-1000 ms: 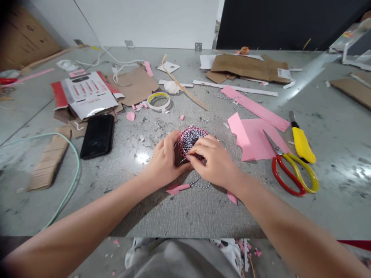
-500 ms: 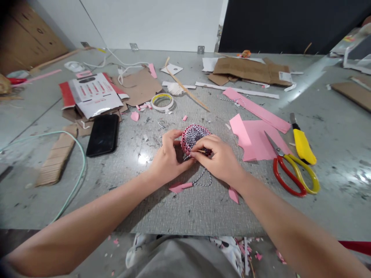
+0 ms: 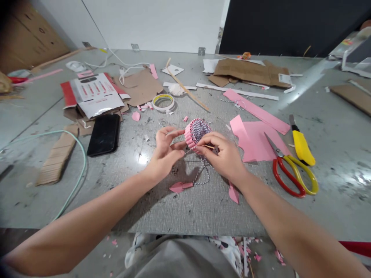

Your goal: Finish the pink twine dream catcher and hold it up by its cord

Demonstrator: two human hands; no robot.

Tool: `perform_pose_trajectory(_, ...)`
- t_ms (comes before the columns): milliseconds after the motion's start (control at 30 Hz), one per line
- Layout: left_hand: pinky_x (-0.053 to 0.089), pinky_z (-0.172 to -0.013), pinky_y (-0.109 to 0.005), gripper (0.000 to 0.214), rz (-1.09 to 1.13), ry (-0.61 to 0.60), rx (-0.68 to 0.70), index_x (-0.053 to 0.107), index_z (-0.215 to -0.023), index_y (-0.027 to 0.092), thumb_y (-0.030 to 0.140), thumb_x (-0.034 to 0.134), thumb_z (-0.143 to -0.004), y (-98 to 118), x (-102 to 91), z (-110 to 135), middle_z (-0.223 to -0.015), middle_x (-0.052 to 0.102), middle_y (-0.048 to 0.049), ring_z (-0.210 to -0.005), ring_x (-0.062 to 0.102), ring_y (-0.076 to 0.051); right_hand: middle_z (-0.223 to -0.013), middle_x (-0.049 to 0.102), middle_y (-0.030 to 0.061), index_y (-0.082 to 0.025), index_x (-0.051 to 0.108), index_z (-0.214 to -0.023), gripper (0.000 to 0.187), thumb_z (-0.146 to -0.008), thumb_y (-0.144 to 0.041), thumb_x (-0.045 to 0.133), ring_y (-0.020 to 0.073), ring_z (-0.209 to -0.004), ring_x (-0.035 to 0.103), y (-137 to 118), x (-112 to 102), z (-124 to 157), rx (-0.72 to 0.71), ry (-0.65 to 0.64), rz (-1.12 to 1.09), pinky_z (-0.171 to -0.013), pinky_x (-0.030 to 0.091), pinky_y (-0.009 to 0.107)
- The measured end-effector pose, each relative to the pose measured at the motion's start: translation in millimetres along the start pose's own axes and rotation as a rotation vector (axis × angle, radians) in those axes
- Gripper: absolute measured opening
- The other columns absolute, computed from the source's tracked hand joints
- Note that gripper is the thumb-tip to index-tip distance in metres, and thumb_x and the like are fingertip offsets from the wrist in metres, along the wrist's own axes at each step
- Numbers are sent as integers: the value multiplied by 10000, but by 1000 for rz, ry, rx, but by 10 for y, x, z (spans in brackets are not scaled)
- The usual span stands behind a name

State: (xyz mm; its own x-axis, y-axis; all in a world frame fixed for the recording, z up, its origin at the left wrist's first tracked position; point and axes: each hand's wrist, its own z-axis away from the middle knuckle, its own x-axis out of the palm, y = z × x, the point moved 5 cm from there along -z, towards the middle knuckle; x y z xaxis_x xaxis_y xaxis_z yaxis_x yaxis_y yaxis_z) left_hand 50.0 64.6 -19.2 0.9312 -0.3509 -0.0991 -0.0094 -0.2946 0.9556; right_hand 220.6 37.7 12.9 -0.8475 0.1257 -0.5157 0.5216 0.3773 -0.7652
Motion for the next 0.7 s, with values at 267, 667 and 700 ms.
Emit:
perform_pose_trajectory(267,597,-837,-357,314,27,0,-121,414,-1117,203,84,538,-854,-53,-24,-25,-1131,641,-117,-960,714,-175,-947,668,41,-227,657,-866,52,-914,-210,646,179,-924,633,15,19,15,-27,18,-46,-839,522,347)
perform_pose_trajectory(667,501,-686,-298,543,-50,-90,-135,326,-1340,208,172,590,-866,35,11,10,-842,670,-10,-726,655,-143,-945,665,22,-230,656,-866,61,-918,-199,651,154,-929,632,-3,12,23,-34,15,-103,-838,512,313)
perform_pose_trajectory(700,490,-678,-290,546,-31,-86,-139,327,-1336,206,171,599,-864,37,12,10,-836,659,-6,-720,644,-137,-949,667,21,-231,659,-870,56,-919,-205,654,152,-933,634,1,10,26,-29,19,-109,-841,513,308)
